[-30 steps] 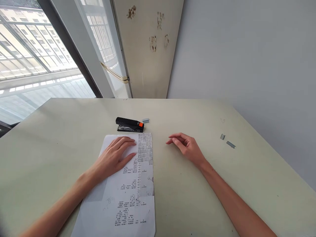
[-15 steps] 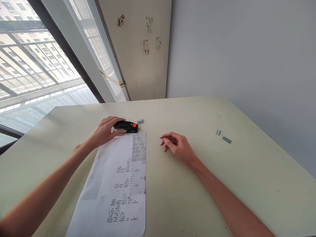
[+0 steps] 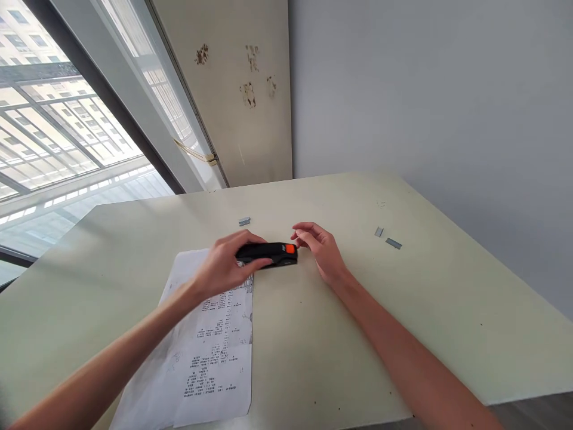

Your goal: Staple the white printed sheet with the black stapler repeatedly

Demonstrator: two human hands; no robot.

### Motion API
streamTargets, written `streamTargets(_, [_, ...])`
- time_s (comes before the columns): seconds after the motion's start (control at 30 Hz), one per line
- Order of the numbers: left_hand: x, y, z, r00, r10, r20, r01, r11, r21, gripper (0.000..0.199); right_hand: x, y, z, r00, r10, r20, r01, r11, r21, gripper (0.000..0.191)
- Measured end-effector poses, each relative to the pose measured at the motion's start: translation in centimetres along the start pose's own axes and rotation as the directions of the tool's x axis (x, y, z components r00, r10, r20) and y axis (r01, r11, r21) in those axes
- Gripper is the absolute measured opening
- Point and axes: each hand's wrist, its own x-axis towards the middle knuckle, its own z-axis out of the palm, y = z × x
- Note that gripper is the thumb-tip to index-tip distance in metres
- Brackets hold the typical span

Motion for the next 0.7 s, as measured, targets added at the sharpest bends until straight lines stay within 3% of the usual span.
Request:
streamTargets(0.17, [0.6, 2.0, 4.8, 0.999, -0.01, 0.041, 0.01, 1.0, -0.006, 0.023, 0.2, -0.7, -1.2, 1.0, 0.001, 0.018, -0.001, 1.0, -0.023, 0.026])
streamTargets(0.3, [0.7, 2.0, 6.1, 0.999, -0.025, 0.033, 0.026, 0.999, -0.028, 0.025, 0.3, -1.0, -1.5, 1.0, -0.003, 0.026, 0.006, 0.995, -0.1, 0.027])
streamTargets(0.5, [-1.3, -0.1, 4.2, 0.995, -0.067, 0.075, 0.068, 0.998, -0.012, 0.059, 0.3, -0.1, -1.1, 0.995, -0.018, 0.093, 0.036, 0.979, -0.199, 0.034])
streamTargets(0.7, [-3.8, -2.3, 1.9, 0.996, -0.053, 0.065, 0.051, 0.998, 0.034, 0.041, 0.0, 0.1, -1.0, 0.995, 0.011, 0.098, 0.012, 0.971, -0.24, 0.038])
